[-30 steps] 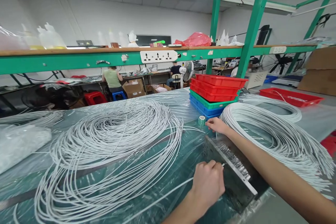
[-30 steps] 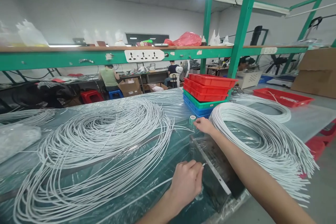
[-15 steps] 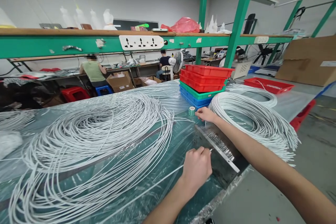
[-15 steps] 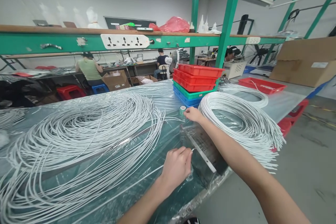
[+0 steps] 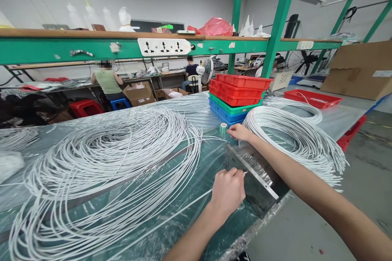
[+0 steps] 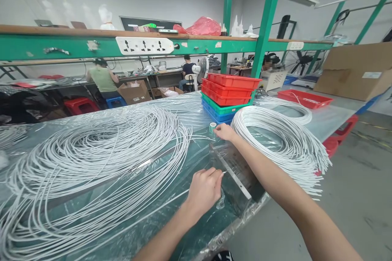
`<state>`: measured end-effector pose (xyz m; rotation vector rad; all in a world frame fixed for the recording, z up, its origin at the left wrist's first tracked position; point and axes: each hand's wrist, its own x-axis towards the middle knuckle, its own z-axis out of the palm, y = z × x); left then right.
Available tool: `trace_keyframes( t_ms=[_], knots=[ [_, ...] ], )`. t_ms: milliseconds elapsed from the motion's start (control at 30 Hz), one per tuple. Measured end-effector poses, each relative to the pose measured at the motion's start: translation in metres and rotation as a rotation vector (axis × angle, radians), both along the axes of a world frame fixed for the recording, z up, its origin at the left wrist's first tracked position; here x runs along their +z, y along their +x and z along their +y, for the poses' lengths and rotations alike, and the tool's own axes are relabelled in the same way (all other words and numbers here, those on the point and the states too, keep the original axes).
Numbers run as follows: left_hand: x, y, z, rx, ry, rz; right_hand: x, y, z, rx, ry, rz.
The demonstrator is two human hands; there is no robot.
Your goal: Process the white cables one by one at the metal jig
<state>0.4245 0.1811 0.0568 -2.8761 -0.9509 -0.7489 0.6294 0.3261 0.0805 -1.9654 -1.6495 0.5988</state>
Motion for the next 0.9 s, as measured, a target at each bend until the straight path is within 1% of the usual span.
trace_keyframes(
  t_ms=[267, 533, 900],
  knots=[
    [-0.002, 0.001, -0.001, 0.011, 0.029, -0.030, 0.002, -0.001, -0.001, 0.000, -0.005, 0.001],
    [-0.007, 0.002, -0.002, 0.011, 0.066, -0.047, -0.004, 0.002, 0.003, 0.005, -0.013, 0.042],
    [-0.008, 0.003, -0.002, 0.015, 0.105, -0.066, -0.009, 0.005, 0.008, 0.020, -0.009, 0.108]
  ],
)
